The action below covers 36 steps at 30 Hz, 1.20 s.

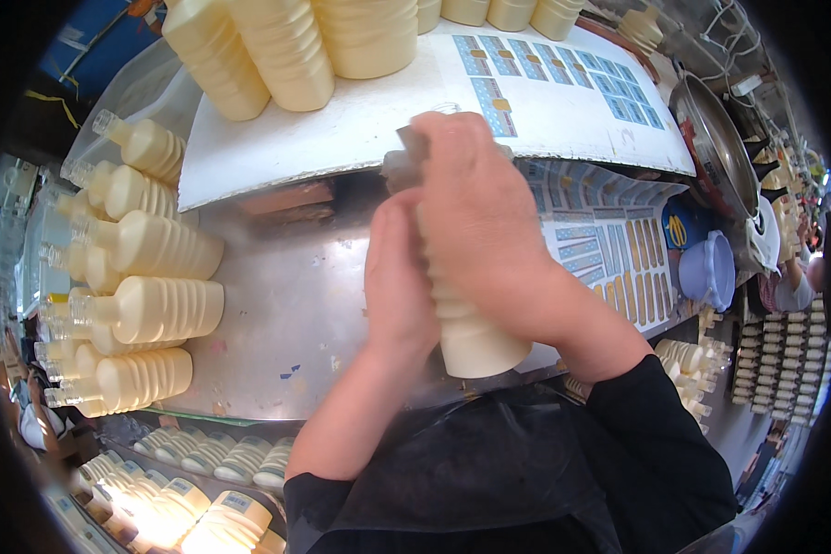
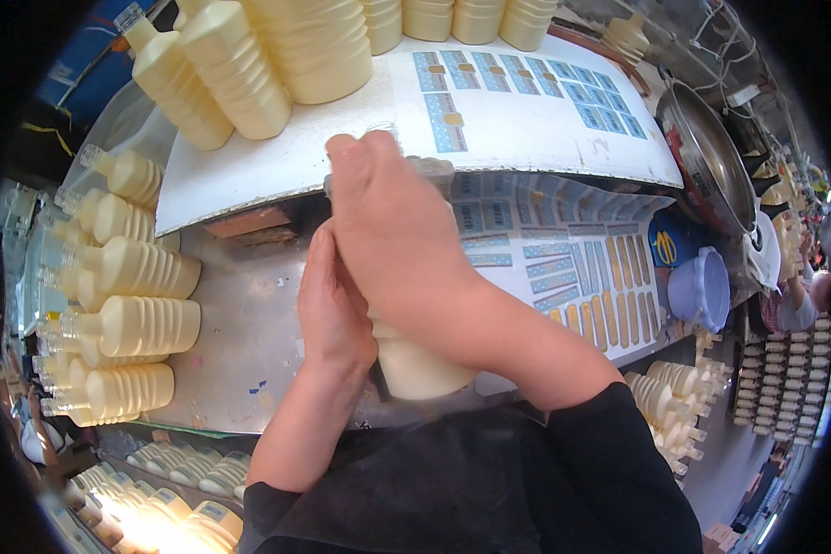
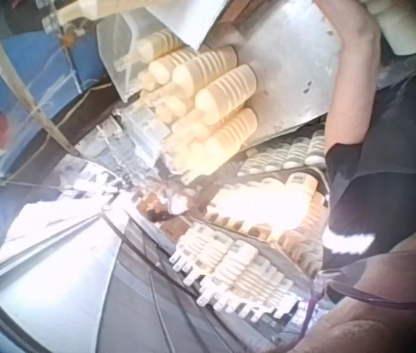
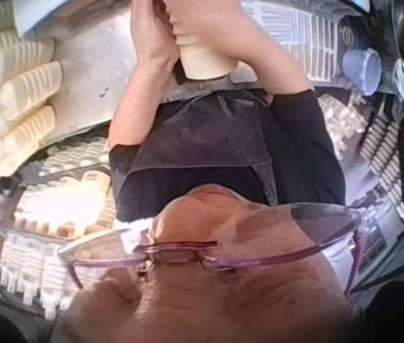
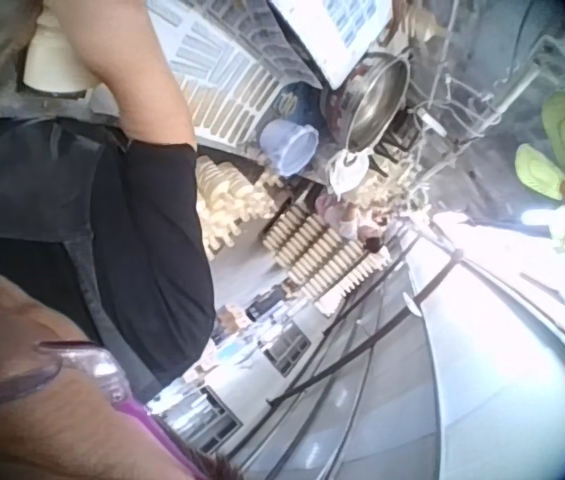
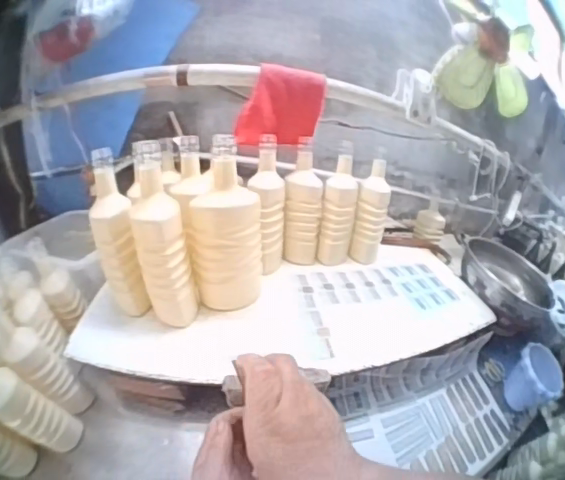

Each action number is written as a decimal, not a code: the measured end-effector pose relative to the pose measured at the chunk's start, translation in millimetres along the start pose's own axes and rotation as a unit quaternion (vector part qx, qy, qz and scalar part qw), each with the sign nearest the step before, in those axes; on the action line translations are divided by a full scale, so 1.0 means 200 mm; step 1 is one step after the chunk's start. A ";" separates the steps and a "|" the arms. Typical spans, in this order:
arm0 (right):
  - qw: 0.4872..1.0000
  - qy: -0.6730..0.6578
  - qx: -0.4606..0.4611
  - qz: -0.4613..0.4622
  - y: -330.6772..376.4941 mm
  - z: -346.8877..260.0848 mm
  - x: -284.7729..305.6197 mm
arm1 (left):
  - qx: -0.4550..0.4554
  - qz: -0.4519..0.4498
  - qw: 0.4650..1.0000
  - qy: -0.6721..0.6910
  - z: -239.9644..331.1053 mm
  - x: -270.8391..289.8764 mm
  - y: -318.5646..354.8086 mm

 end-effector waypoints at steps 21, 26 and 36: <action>0.981 -0.116 -0.070 0.141 0.20 0.49 0.04 | -0.007 -0.018 0.992 -0.123 -0.08 0.05 -0.04; 0.980 -0.127 -0.083 0.128 0.19 0.47 0.07 | -0.013 0.003 0.998 -0.069 -0.06 0.02 -0.02; 0.979 -0.157 -0.116 0.062 0.06 0.18 0.12 | 0.014 0.015 1.000 0.012 -0.05 -0.03 0.01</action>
Point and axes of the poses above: each hand's wrist, its own y-axis away from the middle knuckle, its own x-axis out of the back of the hand, z = x × y, the point moved 1 cm from there along -y, towards the middle knuckle, and after that the axes turned 4 degrees about -y, right-handed, at the moved point
